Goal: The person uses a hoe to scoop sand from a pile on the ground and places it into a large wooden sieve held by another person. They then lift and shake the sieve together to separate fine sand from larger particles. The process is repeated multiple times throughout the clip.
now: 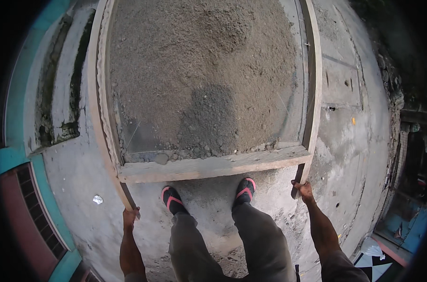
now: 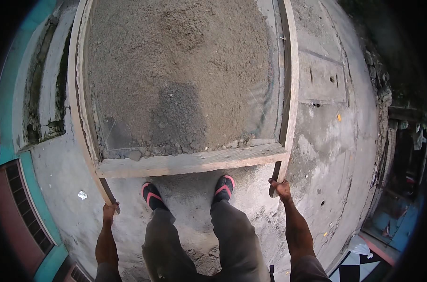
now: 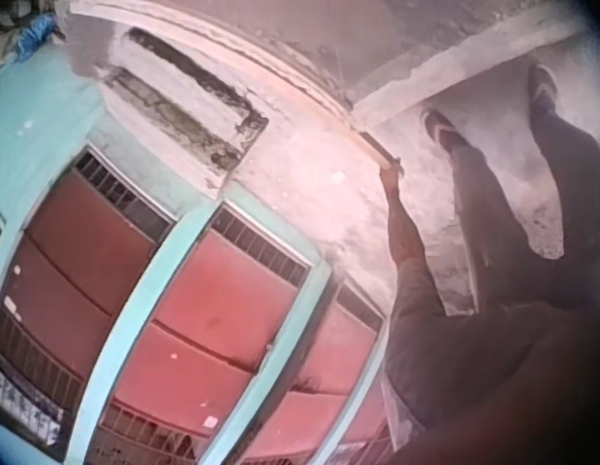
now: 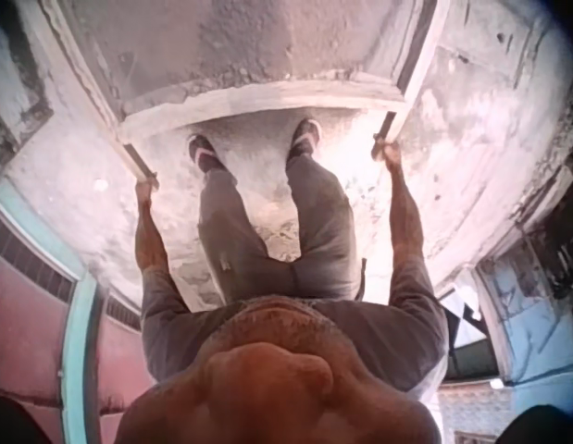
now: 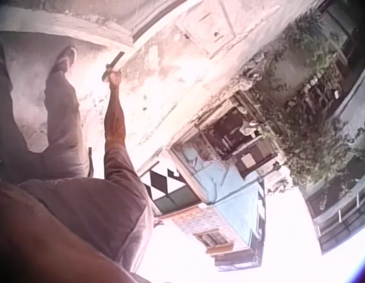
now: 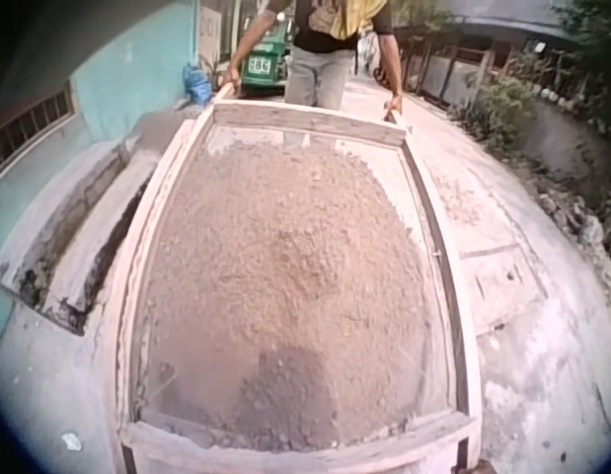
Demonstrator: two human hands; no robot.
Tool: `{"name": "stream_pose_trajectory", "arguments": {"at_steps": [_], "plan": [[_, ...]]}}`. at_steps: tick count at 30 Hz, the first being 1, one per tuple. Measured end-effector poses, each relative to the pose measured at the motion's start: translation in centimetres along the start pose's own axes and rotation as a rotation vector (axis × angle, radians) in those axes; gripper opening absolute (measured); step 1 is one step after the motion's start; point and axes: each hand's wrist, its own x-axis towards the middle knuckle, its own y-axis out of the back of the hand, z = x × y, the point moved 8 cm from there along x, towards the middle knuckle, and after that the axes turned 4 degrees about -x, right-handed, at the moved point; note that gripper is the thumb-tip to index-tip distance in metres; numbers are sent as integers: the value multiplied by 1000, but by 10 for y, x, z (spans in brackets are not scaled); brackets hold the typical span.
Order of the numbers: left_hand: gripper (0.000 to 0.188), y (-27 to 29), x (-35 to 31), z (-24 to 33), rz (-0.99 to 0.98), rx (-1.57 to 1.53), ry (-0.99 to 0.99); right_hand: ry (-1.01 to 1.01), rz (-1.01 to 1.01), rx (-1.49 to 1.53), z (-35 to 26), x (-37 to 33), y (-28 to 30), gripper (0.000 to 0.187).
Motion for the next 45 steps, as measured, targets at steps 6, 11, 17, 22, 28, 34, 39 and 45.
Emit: {"name": "stream_pose_trajectory", "arguments": {"at_steps": [6, 11, 17, 22, 28, 34, 39, 45], "plan": [[8, 21, -14, -12, -9, -74, -33, 14, 40, 132, -13, -13, 4, 7], [6, 67, -92, 27, 37, -7, -16, 26, -7, 123, -39, -70, 23, 5], [11, 127, -152, 65, 16, 83, -42, 360, -97, -11, -86, -125, 63, 19], [15, 150, -224, 186, -175, 136, -177, 554, -224, 74, -206, -178, 111, 28], [25, 177, -275, 341, -241, 184, -371, 282, -71, -194, -348, -259, 165, 32], [20, 161, -279, 323, -218, 64, -311, 359, -68, -19, -324, -242, 174, 24], [11, 168, -293, 156, -193, -62, -233, 158, 86, 82, -195, -274, 182, 15], [12, 189, -337, 77, -118, -84, -148, 47, 137, -1, -125, -317, 187, 13]]}}
